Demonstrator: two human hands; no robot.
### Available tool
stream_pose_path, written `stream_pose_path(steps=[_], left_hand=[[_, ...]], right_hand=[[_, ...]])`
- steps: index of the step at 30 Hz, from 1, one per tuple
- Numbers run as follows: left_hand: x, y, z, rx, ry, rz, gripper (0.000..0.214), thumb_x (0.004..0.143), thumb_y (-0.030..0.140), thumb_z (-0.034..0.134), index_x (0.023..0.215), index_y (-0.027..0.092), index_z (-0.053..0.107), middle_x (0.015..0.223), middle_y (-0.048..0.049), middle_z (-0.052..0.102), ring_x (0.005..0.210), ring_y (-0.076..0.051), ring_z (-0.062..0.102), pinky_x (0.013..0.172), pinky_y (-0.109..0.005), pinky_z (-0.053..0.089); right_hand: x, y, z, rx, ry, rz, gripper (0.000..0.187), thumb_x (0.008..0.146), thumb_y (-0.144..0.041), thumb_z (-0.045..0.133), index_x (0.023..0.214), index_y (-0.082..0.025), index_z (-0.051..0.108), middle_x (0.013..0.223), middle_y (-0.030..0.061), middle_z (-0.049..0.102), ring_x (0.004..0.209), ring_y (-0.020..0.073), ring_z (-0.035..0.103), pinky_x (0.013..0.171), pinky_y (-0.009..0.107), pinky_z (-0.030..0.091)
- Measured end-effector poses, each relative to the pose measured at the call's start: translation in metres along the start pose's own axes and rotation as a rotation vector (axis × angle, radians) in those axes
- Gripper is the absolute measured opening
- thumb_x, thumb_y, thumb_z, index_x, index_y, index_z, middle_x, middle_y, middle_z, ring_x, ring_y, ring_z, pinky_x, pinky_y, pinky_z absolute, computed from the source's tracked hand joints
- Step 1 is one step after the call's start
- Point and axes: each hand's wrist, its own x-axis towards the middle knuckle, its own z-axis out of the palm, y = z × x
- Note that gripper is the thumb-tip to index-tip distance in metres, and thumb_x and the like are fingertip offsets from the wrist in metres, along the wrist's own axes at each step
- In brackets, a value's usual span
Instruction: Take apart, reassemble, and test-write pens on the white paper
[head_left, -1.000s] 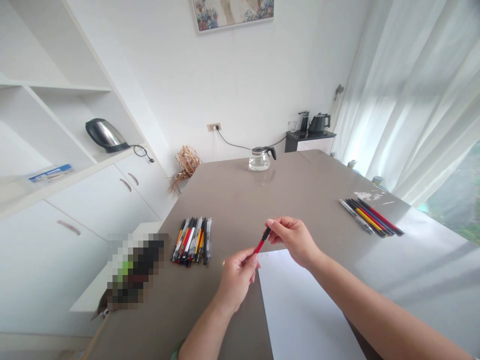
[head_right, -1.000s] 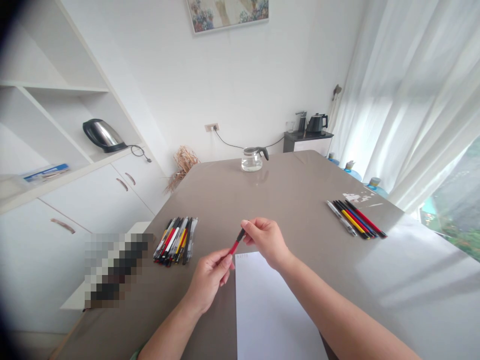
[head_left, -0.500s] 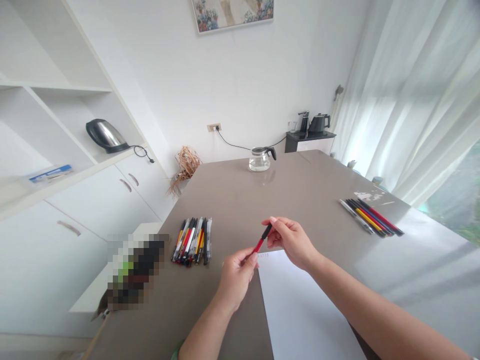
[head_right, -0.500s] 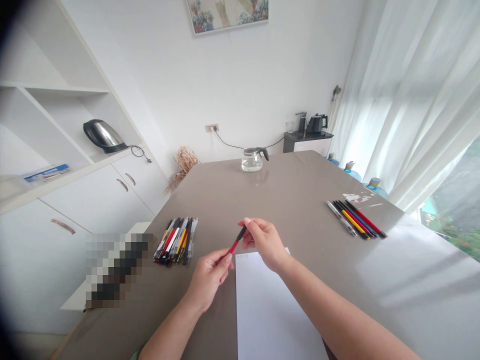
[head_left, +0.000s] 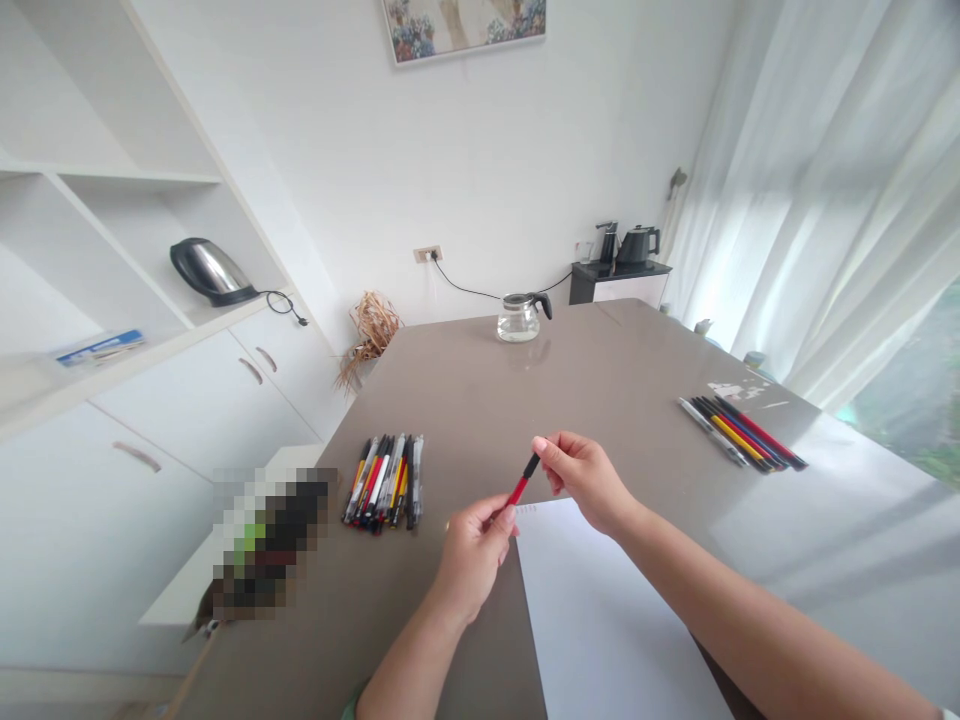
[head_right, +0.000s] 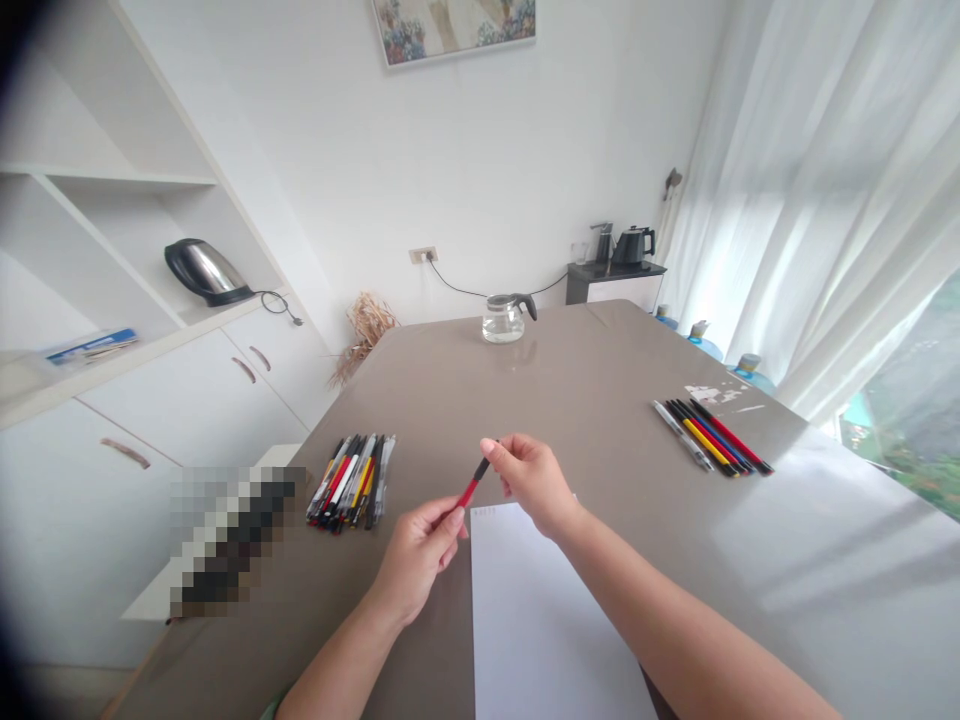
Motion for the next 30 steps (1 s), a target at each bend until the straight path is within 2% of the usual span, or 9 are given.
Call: stream_pose_path(steps=[2,4,8,10,14,19,25,28,30], left_hand=[[0.001,0.000,0.000,-0.008,0.013,-0.005,0.037,0.078,0.037,0.046,0.106,0.014,0.054,0.064,-0.0001,0.048,0.042,-0.004,0.032,0.038,-0.018,0.022],[0.001,-0.001,0.000,-0.005,0.018,-0.007,0.036,0.078,0.037,0.047,0.105,0.014,0.055,0.064,-0.0004,0.048,0.042,-0.004,0.032,0.038,-0.018,0.022],[0.000,-0.002,-0.001,0.017,0.014,-0.001,0.037,0.078,0.037,0.047,0.105,0.014,0.055,0.063,-0.0001,0.049,0.042,-0.004,0.033,0.038,-0.018,0.023],[0.000,-0.001,0.000,0.020,0.011,0.001,0.037,0.078,0.037,0.047,0.105,0.015,0.055,0.063,0.0001,0.049,0.042,-0.004,0.033,0.038,-0.018,0.023],[0.000,-0.001,0.000,0.012,0.014,-0.006,0.036,0.078,0.037,0.047,0.104,0.015,0.055,0.063,0.0002,0.049,0.042,-0.004,0.033,0.038,-0.018,0.023],[0.001,-0.001,0.000,-0.007,0.017,-0.019,0.035,0.078,0.037,0.047,0.103,0.015,0.056,0.064,0.0001,0.049,0.042,-0.004,0.033,0.038,-0.018,0.022],[0.000,-0.001,-0.001,0.003,0.005,-0.013,0.036,0.078,0.037,0.047,0.104,0.014,0.055,0.063,0.0001,0.049,0.042,-0.004,0.033,0.039,-0.018,0.023],[0.000,-0.001,-0.001,-0.003,0.004,-0.019,0.037,0.077,0.038,0.047,0.104,0.014,0.055,0.064,-0.0001,0.049,0.042,-0.004,0.034,0.039,-0.018,0.024],[0.000,0.000,-0.001,-0.010,0.010,-0.021,0.037,0.077,0.038,0.047,0.104,0.014,0.055,0.064,-0.0007,0.050,0.042,-0.004,0.034,0.039,-0.018,0.024]], right_hand=[[-0.001,-0.003,0.002,0.034,-0.050,0.002,0.031,0.072,-0.046,0.049,0.075,-0.015,0.054,0.049,-0.0041,0.042,0.042,0.0068,0.037,0.043,0.021,0.033],[-0.002,-0.003,0.003,0.042,-0.065,-0.002,0.032,0.073,-0.046,0.048,0.080,-0.015,0.054,0.049,-0.0047,0.040,0.042,0.0068,0.037,0.043,0.021,0.033],[0.000,0.004,0.002,-0.038,0.017,-0.008,0.031,0.069,-0.046,0.053,0.061,-0.017,0.046,0.043,-0.0059,0.037,0.039,0.0065,0.034,0.040,0.020,0.030],[0.002,0.008,0.001,-0.067,0.049,0.006,0.033,0.067,-0.046,0.055,0.058,-0.018,0.042,0.042,-0.0060,0.036,0.039,0.0065,0.034,0.040,0.021,0.030],[0.001,0.006,0.001,-0.056,0.032,0.018,0.032,0.067,-0.047,0.055,0.062,-0.017,0.046,0.045,-0.0054,0.038,0.040,0.0067,0.034,0.040,0.021,0.030],[-0.001,0.000,0.003,0.063,-0.047,0.001,0.032,0.074,-0.046,0.046,0.083,-0.017,0.053,0.049,-0.0058,0.037,0.042,0.0065,0.033,0.042,0.021,0.032],[0.003,0.008,0.000,-0.033,0.045,0.003,0.032,0.068,-0.046,0.054,0.060,-0.018,0.043,0.043,-0.0064,0.035,0.039,0.0063,0.032,0.040,0.021,0.029],[0.002,0.005,0.000,-0.030,0.022,0.011,0.031,0.068,-0.046,0.054,0.062,-0.017,0.046,0.044,-0.0059,0.037,0.039,0.0062,0.032,0.040,0.021,0.029],[0.001,0.001,0.001,0.005,-0.012,0.009,0.031,0.070,-0.046,0.051,0.072,-0.016,0.052,0.047,-0.0055,0.038,0.040,0.0063,0.033,0.040,0.021,0.029]])
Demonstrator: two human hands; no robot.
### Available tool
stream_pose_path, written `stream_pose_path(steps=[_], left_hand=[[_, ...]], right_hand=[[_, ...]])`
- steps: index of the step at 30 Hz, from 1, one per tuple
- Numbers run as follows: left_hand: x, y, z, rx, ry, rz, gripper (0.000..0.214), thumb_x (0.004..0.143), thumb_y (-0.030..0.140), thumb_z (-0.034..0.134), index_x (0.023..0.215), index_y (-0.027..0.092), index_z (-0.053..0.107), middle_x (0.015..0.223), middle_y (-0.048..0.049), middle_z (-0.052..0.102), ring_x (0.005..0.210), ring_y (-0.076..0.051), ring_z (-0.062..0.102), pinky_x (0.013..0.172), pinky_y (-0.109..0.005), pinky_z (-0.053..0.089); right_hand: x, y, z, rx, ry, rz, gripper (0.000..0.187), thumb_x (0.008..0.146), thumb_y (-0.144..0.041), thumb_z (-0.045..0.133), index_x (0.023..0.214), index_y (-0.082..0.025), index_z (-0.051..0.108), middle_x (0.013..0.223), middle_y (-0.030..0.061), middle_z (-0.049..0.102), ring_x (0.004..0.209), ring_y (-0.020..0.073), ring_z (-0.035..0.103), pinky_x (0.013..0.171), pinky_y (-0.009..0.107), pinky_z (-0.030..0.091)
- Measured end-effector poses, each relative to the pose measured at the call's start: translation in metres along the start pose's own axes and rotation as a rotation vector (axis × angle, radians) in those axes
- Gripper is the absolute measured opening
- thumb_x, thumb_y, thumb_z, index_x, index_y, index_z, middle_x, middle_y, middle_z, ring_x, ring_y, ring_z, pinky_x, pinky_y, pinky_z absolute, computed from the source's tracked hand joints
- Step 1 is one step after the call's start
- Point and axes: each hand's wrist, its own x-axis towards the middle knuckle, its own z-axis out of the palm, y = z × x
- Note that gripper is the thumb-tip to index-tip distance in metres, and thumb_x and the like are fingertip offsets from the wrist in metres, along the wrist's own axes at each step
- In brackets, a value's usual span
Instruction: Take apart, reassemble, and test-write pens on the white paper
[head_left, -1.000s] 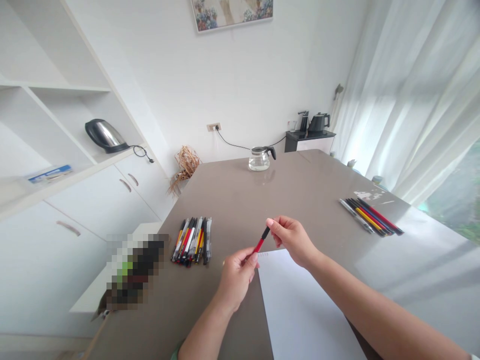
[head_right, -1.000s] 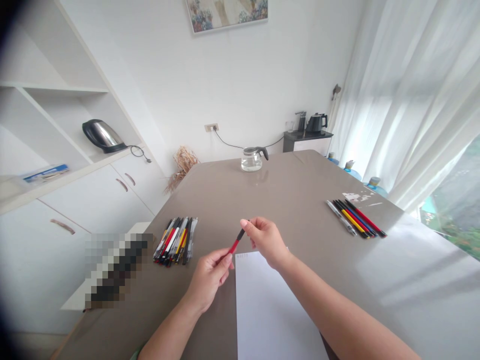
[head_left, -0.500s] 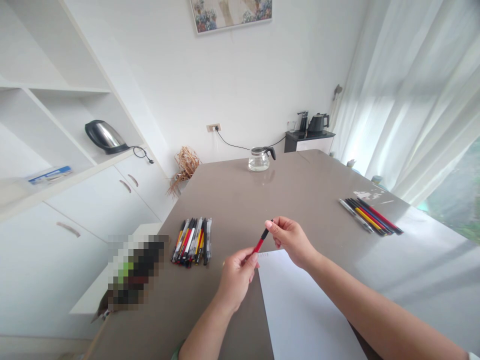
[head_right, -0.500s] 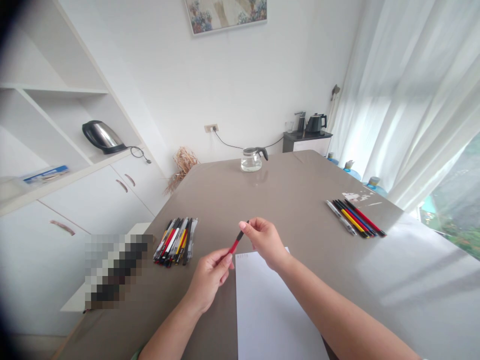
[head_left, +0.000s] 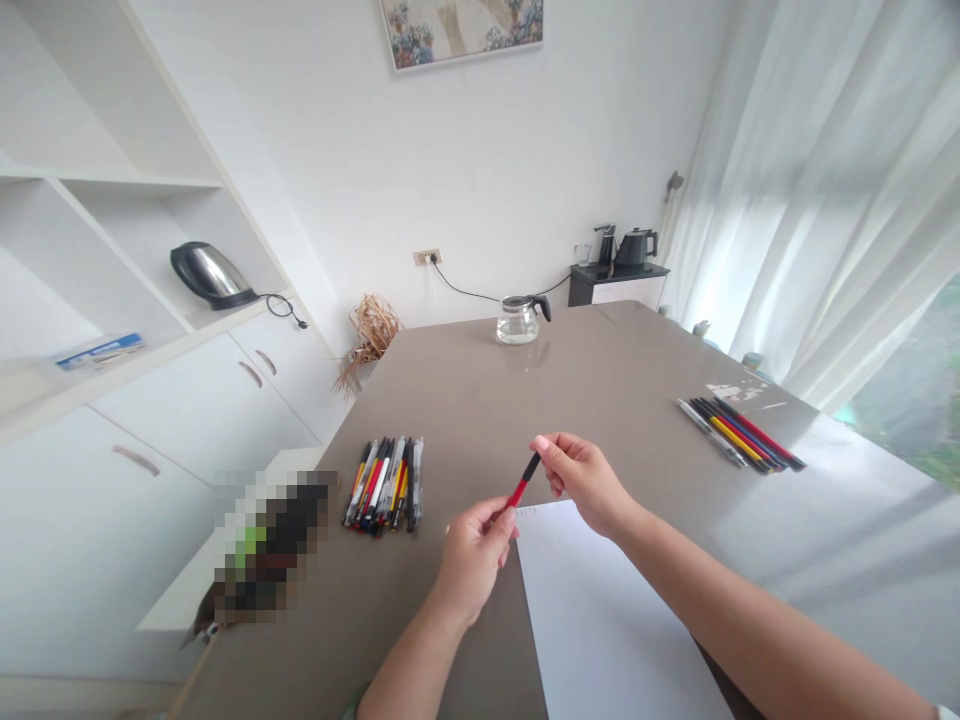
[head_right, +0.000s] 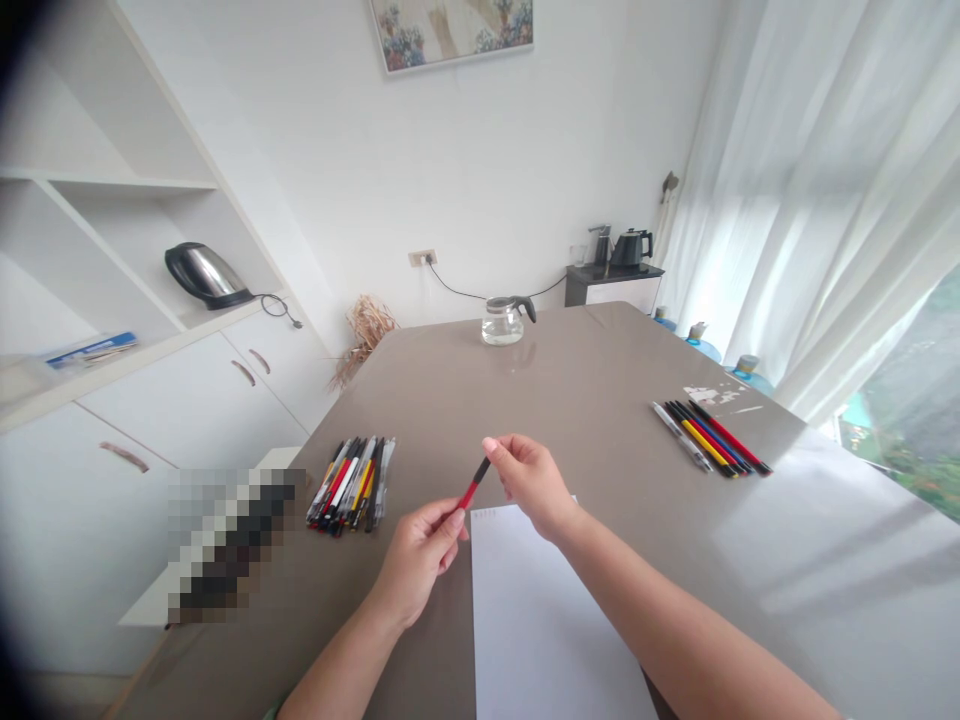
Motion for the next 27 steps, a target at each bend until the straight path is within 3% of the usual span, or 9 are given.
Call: stream_pose_path(steps=[3,10,17,23,27], left_hand=[[0.0001,0.0002,0.0001,0.001,0.008,0.002,0.037,0.077,0.038,0.047,0.104,0.013,0.055,0.064,-0.0011,0.050,0.042,-0.005,0.035,0.039,-0.018,0.024],[-0.0009,0.0000,0.0004,0.011,-0.003,0.011,0.038,0.077,0.038,0.047,0.104,0.013,0.055,0.063,-0.0007,0.050,0.042,-0.005,0.035,0.039,-0.018,0.025],[-0.0001,-0.0002,-0.0004,0.018,0.019,0.016,0.038,0.076,0.038,0.048,0.105,0.015,0.055,0.063,0.0001,0.051,0.042,-0.005,0.036,0.040,-0.018,0.026],[-0.0007,0.0019,0.0005,0.013,0.014,0.004,0.039,0.074,0.040,0.050,0.103,0.014,0.057,0.062,0.0001,0.051,0.042,-0.005,0.036,0.039,-0.019,0.025],[-0.0007,0.0022,0.0005,0.007,0.021,0.001,0.038,0.075,0.039,0.049,0.102,0.014,0.057,0.062,0.0000,0.051,0.042,-0.005,0.036,0.039,-0.019,0.025]], right_hand=[[-0.0020,-0.0041,0.0022,0.046,-0.027,-0.005,0.033,0.073,-0.046,0.047,0.081,-0.015,0.055,0.049,-0.0054,0.037,0.041,0.0063,0.032,0.041,0.021,0.030],[0.0011,0.0045,-0.0009,-0.080,0.096,-0.003,0.034,0.066,-0.048,0.055,0.056,-0.018,0.043,0.042,-0.0059,0.035,0.039,0.0066,0.032,0.039,0.021,0.027],[-0.0003,-0.0022,0.0024,0.056,-0.001,0.015,0.031,0.071,-0.046,0.050,0.078,-0.017,0.055,0.049,-0.0057,0.037,0.041,0.0060,0.031,0.040,0.020,0.029],[0.0012,0.0039,-0.0001,-0.067,0.105,0.008,0.035,0.066,-0.049,0.054,0.056,-0.018,0.043,0.043,-0.0065,0.034,0.039,0.0062,0.030,0.040,0.021,0.026],[-0.0003,0.0002,0.0010,-0.034,0.062,0.007,0.032,0.067,-0.049,0.053,0.063,-0.017,0.049,0.046,-0.0058,0.036,0.040,0.0063,0.030,0.040,0.021,0.027]])
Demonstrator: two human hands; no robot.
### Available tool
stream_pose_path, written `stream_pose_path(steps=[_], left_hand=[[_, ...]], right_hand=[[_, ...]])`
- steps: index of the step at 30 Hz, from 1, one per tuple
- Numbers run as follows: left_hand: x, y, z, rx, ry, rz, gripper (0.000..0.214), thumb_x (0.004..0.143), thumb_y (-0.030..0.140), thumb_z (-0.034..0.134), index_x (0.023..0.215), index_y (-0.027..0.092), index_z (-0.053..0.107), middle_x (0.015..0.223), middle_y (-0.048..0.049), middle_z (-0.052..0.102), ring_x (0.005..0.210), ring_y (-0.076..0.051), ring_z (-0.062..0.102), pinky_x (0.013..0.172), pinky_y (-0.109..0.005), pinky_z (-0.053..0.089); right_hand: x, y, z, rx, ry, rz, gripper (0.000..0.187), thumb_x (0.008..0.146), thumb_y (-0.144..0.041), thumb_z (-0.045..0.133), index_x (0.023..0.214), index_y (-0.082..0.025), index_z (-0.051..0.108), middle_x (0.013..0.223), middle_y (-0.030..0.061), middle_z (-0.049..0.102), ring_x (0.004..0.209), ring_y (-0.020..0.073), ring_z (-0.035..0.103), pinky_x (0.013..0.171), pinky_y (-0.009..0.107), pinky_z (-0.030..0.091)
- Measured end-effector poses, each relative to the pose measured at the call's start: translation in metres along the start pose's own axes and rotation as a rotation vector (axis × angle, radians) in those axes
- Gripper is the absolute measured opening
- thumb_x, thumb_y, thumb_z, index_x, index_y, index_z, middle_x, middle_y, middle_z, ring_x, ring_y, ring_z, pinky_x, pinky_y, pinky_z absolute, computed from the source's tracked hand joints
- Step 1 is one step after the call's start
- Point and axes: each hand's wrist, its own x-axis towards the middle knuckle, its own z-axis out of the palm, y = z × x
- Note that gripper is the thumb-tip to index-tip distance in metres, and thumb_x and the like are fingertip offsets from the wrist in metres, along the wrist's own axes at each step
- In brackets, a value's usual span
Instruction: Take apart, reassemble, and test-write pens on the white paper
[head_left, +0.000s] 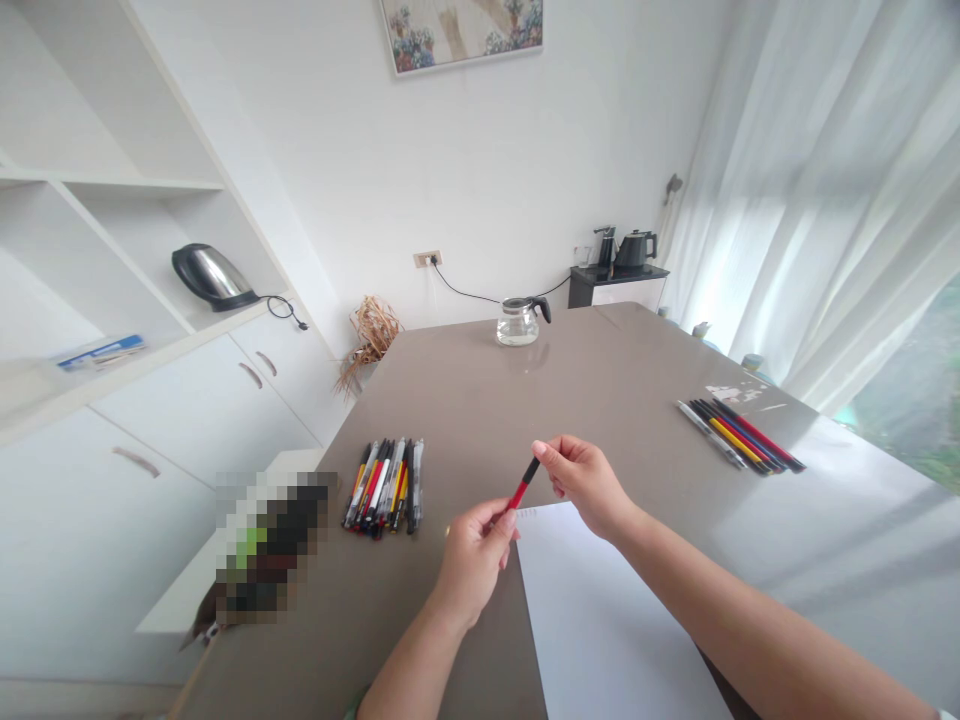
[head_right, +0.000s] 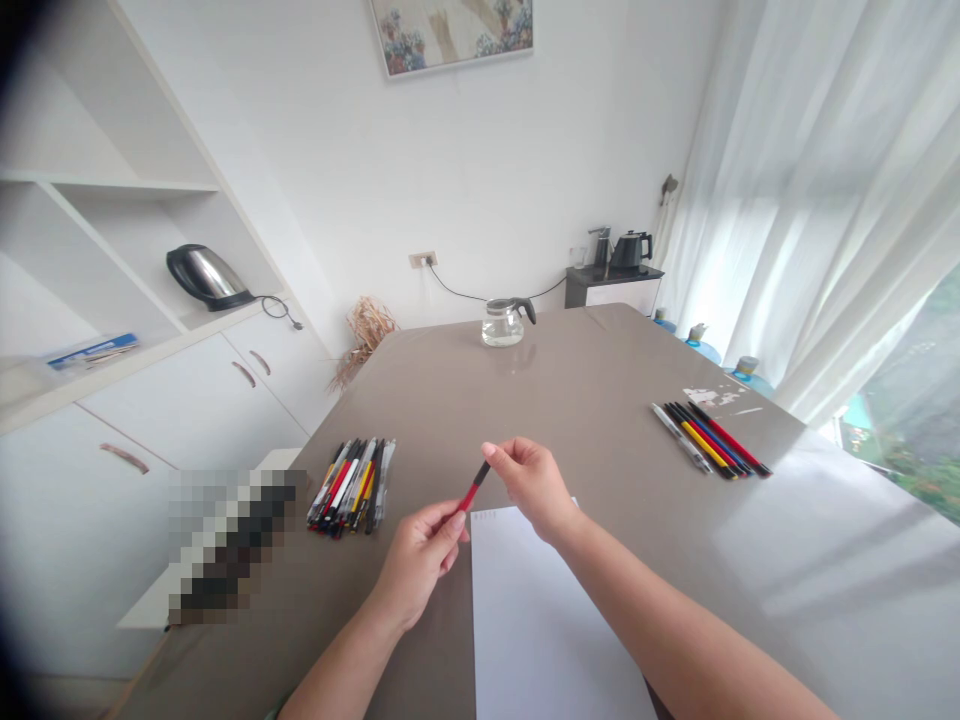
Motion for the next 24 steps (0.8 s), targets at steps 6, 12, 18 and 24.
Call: stream_pose_path(steps=[6,12,18,24], left_hand=[[0.0003,0.0003,-0.0009,-0.004,0.006,0.006,0.040,0.074,0.041,0.051,0.102,0.013,0.057,0.063,-0.0009,0.052,0.042,-0.006,0.037,0.039,-0.018,0.025],[0.0000,0.0001,0.0000,-0.020,-0.016,-0.006,0.040,0.075,0.040,0.049,0.104,0.014,0.056,0.062,-0.0002,0.051,0.041,-0.005,0.035,0.038,-0.018,0.024],[-0.0001,0.0004,-0.0004,-0.034,-0.016,0.005,0.041,0.075,0.041,0.049,0.104,0.013,0.056,0.062,0.0002,0.049,0.041,-0.004,0.033,0.038,-0.018,0.021],[-0.0005,0.0018,0.0005,-0.020,-0.004,0.014,0.042,0.073,0.042,0.050,0.102,0.012,0.058,0.060,0.0002,0.048,0.042,-0.005,0.032,0.038,-0.019,0.020]], right_hand=[[0.0000,-0.0010,0.0007,0.026,-0.022,-0.006,0.033,0.069,-0.049,0.051,0.067,-0.016,0.052,0.046,-0.0055,0.036,0.040,0.0062,0.029,0.039,0.021,0.027],[0.0008,0.0005,-0.0005,-0.002,0.019,-0.010,0.034,0.066,-0.049,0.054,0.057,-0.017,0.046,0.045,-0.0056,0.035,0.040,0.0064,0.029,0.040,0.021,0.026],[-0.0001,-0.0017,0.0005,0.047,-0.058,-0.002,0.033,0.069,-0.049,0.051,0.069,-0.016,0.053,0.049,-0.0047,0.038,0.041,0.0062,0.030,0.040,0.021,0.027],[0.0011,0.0062,0.0003,-0.066,0.085,-0.049,0.037,0.065,-0.051,0.053,0.054,-0.018,0.042,0.044,-0.0052,0.034,0.041,0.0068,0.029,0.039,0.021,0.024]])
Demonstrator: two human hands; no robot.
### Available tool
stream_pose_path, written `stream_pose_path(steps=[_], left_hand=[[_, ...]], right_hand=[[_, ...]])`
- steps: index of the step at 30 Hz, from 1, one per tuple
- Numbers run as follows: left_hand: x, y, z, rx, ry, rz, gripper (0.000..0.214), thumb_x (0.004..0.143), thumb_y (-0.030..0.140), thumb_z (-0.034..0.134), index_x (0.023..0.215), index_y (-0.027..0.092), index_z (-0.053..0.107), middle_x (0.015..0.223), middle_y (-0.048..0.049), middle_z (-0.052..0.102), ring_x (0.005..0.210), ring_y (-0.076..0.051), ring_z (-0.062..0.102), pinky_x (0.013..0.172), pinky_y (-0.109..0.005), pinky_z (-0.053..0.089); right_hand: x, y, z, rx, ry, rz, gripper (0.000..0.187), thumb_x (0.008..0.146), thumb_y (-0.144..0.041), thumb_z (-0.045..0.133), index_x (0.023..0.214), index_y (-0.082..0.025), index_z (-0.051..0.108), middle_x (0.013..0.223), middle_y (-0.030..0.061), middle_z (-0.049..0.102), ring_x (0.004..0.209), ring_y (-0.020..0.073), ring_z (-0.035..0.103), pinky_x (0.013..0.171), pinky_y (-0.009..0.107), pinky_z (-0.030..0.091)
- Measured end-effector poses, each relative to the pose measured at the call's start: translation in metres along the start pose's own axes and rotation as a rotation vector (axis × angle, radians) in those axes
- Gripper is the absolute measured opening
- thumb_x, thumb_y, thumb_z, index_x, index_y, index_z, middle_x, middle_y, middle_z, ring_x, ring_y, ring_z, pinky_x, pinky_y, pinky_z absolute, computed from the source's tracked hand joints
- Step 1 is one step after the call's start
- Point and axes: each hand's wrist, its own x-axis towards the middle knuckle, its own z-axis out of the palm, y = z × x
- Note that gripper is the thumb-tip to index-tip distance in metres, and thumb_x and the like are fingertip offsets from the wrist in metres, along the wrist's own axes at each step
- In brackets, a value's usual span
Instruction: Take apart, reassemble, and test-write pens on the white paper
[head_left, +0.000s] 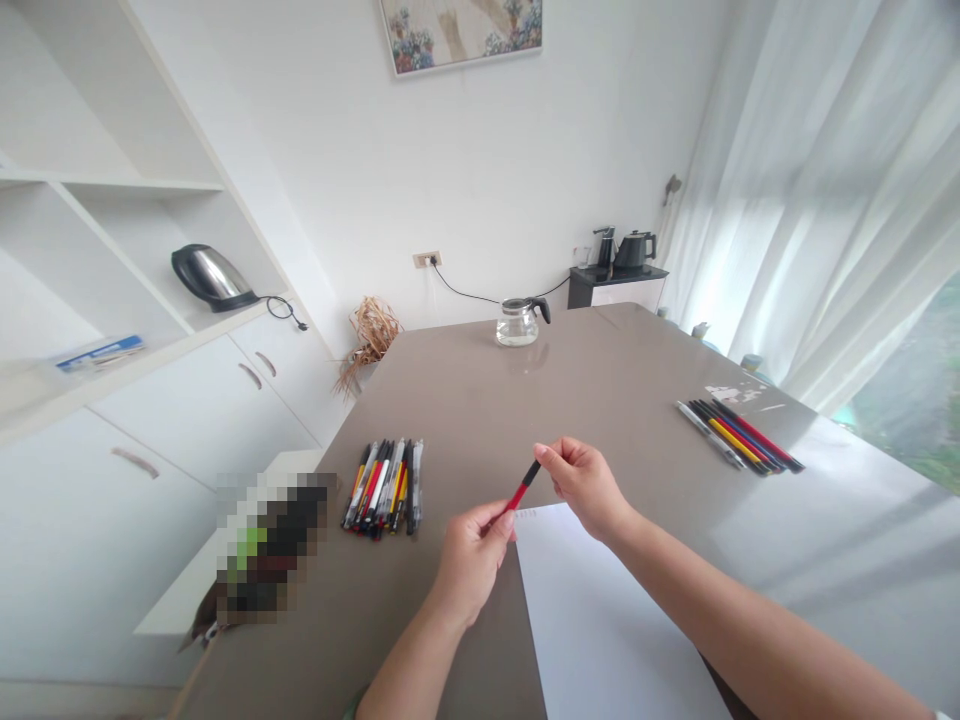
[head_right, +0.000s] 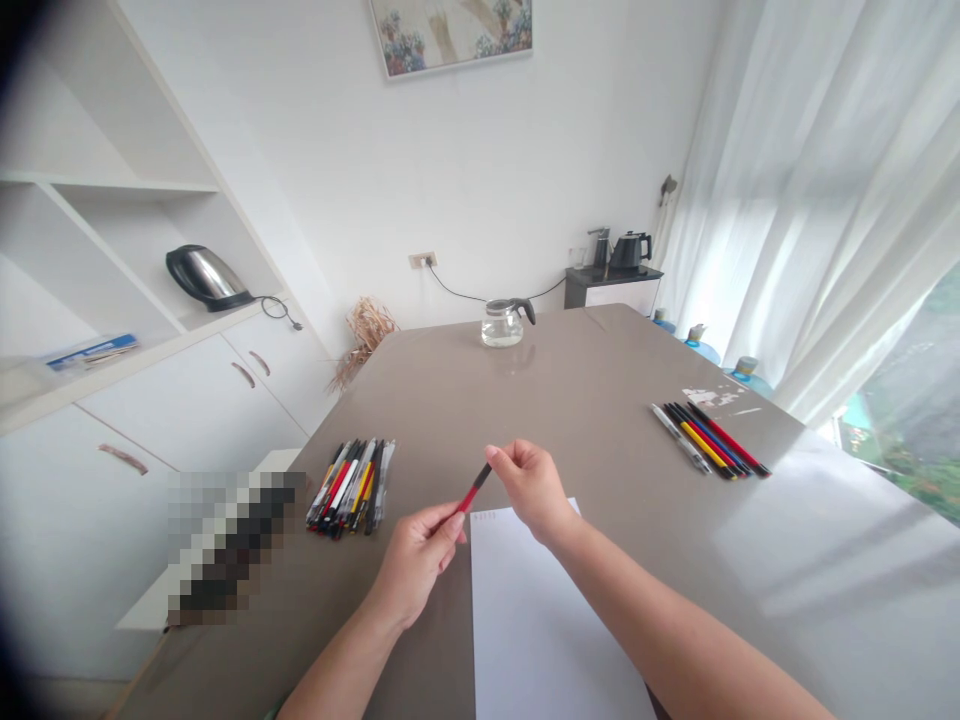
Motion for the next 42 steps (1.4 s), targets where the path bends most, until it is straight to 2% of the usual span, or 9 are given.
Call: stream_pose_path(steps=[7,15,20,23,27,32,35,40,42], left_hand=[[0.000,0.000,0.001,-0.102,-0.035,-0.025,0.039,0.075,0.040,0.049,0.102,0.013,0.057,0.060,0.0009,0.046,0.040,-0.003,0.028,0.037,-0.019,0.016],[0.000,-0.001,-0.001,-0.047,-0.032,-0.001,0.039,0.076,0.038,0.049,0.103,0.012,0.057,0.061,0.0006,0.046,0.042,-0.003,0.030,0.038,-0.019,0.017],[0.000,-0.002,0.001,-0.086,-0.025,-0.021,0.037,0.074,0.039,0.051,0.099,0.012,0.059,0.060,0.0011,0.046,0.041,-0.003,0.030,0.037,-0.019,0.017],[0.000,0.000,0.001,-0.241,-0.054,-0.100,0.033,0.073,0.039,0.053,0.092,0.013,0.060,0.060,0.0021,0.045,0.039,-0.002,0.027,0.037,-0.018,0.014],[0.000,0.004,-0.005,-0.461,-0.178,-0.263,0.026,0.073,0.035,0.055,0.085,0.012,0.059,0.061,0.0025,0.044,0.038,0.001,0.024,0.036,-0.016,0.010],[0.000,0.006,-0.012,-0.552,-0.303,-0.383,0.024,0.074,0.032,0.055,0.086,0.012,0.058,0.058,0.0037,0.043,0.036,0.001,0.021,0.036,-0.016,0.007],[0.000,0.005,-0.011,-0.487,-0.281,-0.348,0.024,0.075,0.033,0.053,0.084,0.012,0.057,0.058,0.0032,0.043,0.036,0.001,0.023,0.036,-0.017,0.007],[0.000,-0.001,-0.002,-0.190,-0.091,-0.102,0.028,0.076,0.036,0.050,0.069,0.010,0.055,0.054,0.0032,0.043,0.038,-0.001,0.026,0.037,-0.018,0.012],[0.000,-0.003,0.001,-0.150,-0.046,-0.077,0.027,0.077,0.037,0.050,0.071,0.011,0.055,0.054,0.0036,0.043,0.038,-0.002,0.027,0.037,-0.018,0.015]], right_hand=[[-0.002,-0.008,0.000,0.197,-0.175,0.027,0.033,0.072,-0.045,0.049,0.084,-0.015,0.055,0.054,-0.0038,0.039,0.044,0.0061,0.031,0.041,0.020,0.027],[0.000,0.000,-0.001,0.113,-0.094,0.025,0.029,0.070,-0.045,0.052,0.063,-0.017,0.047,0.046,-0.0063,0.032,0.042,0.0056,0.026,0.041,0.020,0.024],[0.001,0.002,0.000,0.120,-0.086,0.036,0.030,0.070,-0.045,0.053,0.062,-0.017,0.046,0.045,-0.0065,0.033,0.041,0.0057,0.028,0.041,0.020,0.025],[0.000,-0.001,0.000,0.211,-0.163,0.049,0.030,0.071,-0.045,0.051,0.071,-0.016,0.052,0.050,-0.0050,0.038,0.042,0.0059,0.031,0.042,0.021,0.027],[-0.001,-0.007,-0.001,0.341,-0.269,0.072,0.032,0.071,-0.042,0.053,0.088,-0.015,0.056,0.054,-0.0049,0.040,0.043,0.0053,0.030,0.042,0.021,0.026],[-0.001,-0.007,-0.002,0.392,-0.317,0.073,0.026,0.071,-0.039,0.055,0.079,-0.014,0.056,0.049,-0.0062,0.035,0.042,0.0047,0.026,0.041,0.020,0.023],[-0.002,-0.004,0.001,0.366,-0.283,0.036,0.025,0.071,-0.039,0.055,0.074,-0.014,0.054,0.047,-0.0064,0.035,0.042,0.0049,0.028,0.041,0.020,0.025],[-0.004,0.003,0.006,0.273,-0.160,0.016,0.028,0.071,-0.044,0.052,0.074,-0.015,0.053,0.045,-0.0066,0.036,0.041,0.0060,0.031,0.042,0.020,0.030],[-0.005,0.004,0.008,0.229,-0.124,0.022,0.031,0.071,-0.046,0.050,0.075,-0.015,0.053,0.047,-0.0052,0.039,0.042,0.0067,0.033,0.042,0.021,0.032]])
